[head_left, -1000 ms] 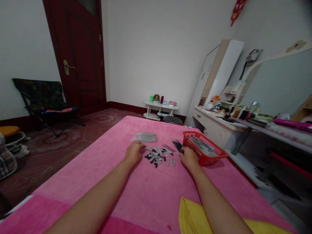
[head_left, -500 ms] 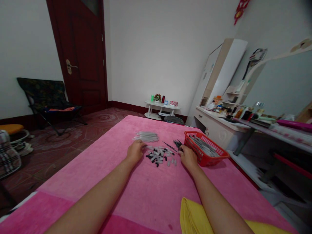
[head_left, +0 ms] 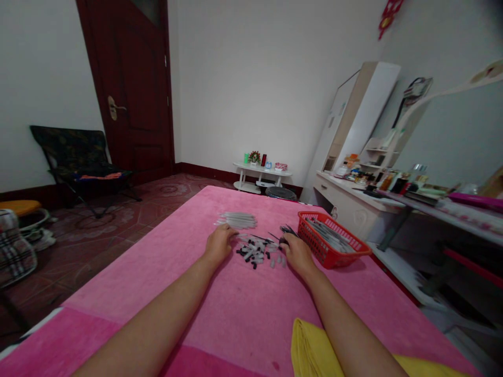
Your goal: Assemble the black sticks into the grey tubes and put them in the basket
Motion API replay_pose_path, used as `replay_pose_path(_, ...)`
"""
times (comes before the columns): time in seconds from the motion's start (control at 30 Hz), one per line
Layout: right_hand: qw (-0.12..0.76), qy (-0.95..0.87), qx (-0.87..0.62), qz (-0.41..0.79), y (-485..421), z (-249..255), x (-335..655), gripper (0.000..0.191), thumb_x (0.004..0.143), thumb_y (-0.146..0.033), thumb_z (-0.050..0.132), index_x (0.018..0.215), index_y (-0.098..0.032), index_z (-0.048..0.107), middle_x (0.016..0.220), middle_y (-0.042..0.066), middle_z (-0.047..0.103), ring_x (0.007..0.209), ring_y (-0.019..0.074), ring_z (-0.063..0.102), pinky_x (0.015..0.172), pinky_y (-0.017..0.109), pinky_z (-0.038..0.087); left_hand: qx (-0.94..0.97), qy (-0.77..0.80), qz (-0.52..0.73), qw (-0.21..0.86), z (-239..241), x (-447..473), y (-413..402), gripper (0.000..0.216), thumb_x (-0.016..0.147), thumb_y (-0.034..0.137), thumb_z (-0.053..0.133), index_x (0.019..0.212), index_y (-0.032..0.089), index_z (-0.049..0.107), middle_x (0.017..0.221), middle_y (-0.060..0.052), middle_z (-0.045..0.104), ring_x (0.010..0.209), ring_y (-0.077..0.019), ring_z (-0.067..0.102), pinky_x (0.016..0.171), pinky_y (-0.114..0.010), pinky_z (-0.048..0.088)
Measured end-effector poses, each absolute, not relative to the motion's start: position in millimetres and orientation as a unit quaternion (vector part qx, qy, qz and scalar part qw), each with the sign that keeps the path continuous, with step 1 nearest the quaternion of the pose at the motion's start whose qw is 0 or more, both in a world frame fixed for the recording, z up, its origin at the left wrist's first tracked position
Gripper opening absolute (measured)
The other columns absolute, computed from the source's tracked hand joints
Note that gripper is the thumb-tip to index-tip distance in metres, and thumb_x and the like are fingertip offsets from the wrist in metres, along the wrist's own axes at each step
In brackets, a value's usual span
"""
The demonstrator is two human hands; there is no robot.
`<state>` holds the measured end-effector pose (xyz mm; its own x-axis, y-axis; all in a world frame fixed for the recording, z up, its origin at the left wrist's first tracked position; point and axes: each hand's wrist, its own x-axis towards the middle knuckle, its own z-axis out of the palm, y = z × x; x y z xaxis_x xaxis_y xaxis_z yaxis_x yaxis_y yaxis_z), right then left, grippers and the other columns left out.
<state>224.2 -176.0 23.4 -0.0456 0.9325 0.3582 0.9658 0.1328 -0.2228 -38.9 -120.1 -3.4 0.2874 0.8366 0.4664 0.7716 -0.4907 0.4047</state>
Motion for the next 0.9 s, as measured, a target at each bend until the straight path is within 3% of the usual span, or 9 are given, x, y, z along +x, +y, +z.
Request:
replay_pose_path(0.33, 0.196, -0.751, -0.628, -0.061, -182, 35, 220, 0.011, 0.084, -0.018, 0.052, 0.089, -0.021, 0.061, 0.094, 0.004, 0.064, 0.088, 0.0164, 0.059, 0.074, 0.023, 0.036, 0.816, 0.476, 0.324, 0.045, -5, -39, -122, 0.020, 0.077, 0.020, 0.059, 0.093, 0.022, 0.071, 0.090, -0.006, 0.061, 0.089, -0.0197, 0.056, 0.073, -0.027, 0.043)
replay_pose_path(0.5, 0.239, -0.766, -0.592, -0.070, -185, 43, 218, 0.015, 0.084, -0.015, 0.050, 0.091, -0.020, 0.062, 0.096, 0.005, 0.063, 0.088, 0.0157, 0.057, 0.075, 0.023, 0.037, 0.826, 0.452, 0.334, 0.040, -5, -35, -123, 0.022, 0.074, 0.021, 0.061, 0.093, 0.023, 0.071, 0.092, -0.006, 0.061, 0.089, -0.0204, 0.055, 0.073, -0.029, 0.044)
replay_pose_path(0.7, 0.291, -0.782, -0.551, -0.026, -184, 40, 195, 0.013, 0.084, -0.016, 0.051, 0.085, -0.018, 0.064, 0.087, 0.004, 0.064, 0.082, 0.0157, 0.057, 0.074, 0.024, 0.039, 0.859, 0.404, 0.312, 0.046, 0, -28, -131, 0.031, 0.075, 0.010, 0.053, 0.095, 0.025, 0.071, 0.092, -0.004, 0.062, 0.088, -0.0188, 0.056, 0.072, -0.027, 0.044)
replay_pose_path(0.83, 0.349, -0.752, -0.559, -0.023, -184, 41, 188, 0.012, 0.084, -0.021, 0.053, 0.090, -0.018, 0.063, 0.091, 0.005, 0.064, 0.084, 0.0163, 0.057, 0.075, 0.025, 0.039, 0.819, 0.450, 0.350, 0.066, -2, -31, -127, 0.034, 0.074, 0.011, 0.056, 0.102, 0.025, 0.070, 0.096, -0.004, 0.063, 0.093, -0.0189, 0.057, 0.075, -0.026, 0.046)
replay_pose_path(0.9, 0.334, -0.741, -0.582, -0.035, -183, 41, 190, 0.012, 0.083, -0.022, 0.054, 0.088, -0.018, 0.064, 0.090, 0.005, 0.064, 0.085, 0.0164, 0.057, 0.075, 0.024, 0.039, 0.783, 0.485, 0.382, 0.078, -5, -37, -120, 0.039, 0.074, 0.010, 0.055, 0.108, 0.024, 0.068, 0.101, -0.004, 0.065, 0.097, -0.0190, 0.057, 0.081, -0.026, 0.046)
